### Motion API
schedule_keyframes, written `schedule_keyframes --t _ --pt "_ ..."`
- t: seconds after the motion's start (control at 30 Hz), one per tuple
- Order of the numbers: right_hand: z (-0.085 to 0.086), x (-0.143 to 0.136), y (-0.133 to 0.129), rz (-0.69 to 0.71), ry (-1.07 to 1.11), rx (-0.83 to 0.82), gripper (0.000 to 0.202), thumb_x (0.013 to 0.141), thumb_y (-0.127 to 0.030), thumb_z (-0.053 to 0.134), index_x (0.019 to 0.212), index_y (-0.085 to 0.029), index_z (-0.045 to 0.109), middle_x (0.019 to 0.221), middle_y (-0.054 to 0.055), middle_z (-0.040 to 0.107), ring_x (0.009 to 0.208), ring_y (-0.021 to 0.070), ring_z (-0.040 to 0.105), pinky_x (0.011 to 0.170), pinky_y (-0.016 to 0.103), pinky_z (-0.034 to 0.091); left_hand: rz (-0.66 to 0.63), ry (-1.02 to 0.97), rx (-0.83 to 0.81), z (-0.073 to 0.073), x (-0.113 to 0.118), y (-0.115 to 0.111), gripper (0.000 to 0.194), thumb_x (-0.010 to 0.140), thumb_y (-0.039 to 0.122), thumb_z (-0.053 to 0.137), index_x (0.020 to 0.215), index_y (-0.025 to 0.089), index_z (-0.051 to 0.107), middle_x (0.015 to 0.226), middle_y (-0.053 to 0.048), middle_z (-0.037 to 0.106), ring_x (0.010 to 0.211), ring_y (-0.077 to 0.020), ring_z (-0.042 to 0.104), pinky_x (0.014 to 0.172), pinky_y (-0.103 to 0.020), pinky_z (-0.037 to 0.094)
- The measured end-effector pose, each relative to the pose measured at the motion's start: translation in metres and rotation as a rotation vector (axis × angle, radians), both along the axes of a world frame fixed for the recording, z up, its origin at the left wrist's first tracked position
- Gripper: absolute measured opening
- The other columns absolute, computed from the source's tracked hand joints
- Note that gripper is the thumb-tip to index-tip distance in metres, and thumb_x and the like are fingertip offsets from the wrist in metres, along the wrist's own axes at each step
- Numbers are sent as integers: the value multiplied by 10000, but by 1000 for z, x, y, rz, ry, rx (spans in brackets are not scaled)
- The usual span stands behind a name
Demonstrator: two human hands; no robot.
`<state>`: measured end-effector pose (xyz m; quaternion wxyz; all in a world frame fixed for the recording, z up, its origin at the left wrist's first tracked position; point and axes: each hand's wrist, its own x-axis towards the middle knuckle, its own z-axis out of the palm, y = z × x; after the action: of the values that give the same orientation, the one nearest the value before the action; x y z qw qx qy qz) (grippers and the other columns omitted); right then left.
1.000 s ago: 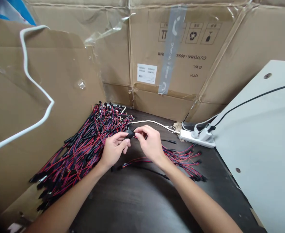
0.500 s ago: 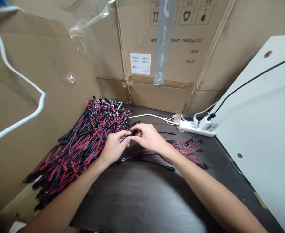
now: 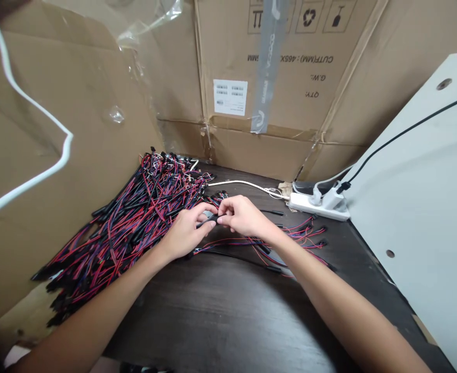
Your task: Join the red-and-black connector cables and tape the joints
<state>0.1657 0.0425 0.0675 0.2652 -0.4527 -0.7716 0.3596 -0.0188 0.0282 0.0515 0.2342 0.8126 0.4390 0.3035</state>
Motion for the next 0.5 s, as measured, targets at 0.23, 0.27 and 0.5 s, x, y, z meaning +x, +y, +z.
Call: schedule_keyframes --t 0.23,0.27,0.5 --pt "8 -10 -12 -67 -318 295 137 795 -159 590 835 -163 721 577 -8 547 536 109 410 570 245 300 62 -39 56 -1 1 0 191 789 181 545 979 187 560 503 96 438 457 -75 364 526 -209 281" --pt "8 -10 -13 -59 -324 296 144 794 -149 581 811 -164 723 571 -7 549 530 107 407 572 247 299 58 -31 62 -2 1 0 178 793 187 547 970 185 560 500 96 440 457 -75 364 525 -209 279" --pt "6 -5 -7 -44 -257 288 130 799 -218 605 784 -170 724 600 -9 591 545 97 440 570 232 302 146 -1 38 -5 2 1 207 804 279 562 952 140 603 546 44 550 482 -88 443 533 -215 325"
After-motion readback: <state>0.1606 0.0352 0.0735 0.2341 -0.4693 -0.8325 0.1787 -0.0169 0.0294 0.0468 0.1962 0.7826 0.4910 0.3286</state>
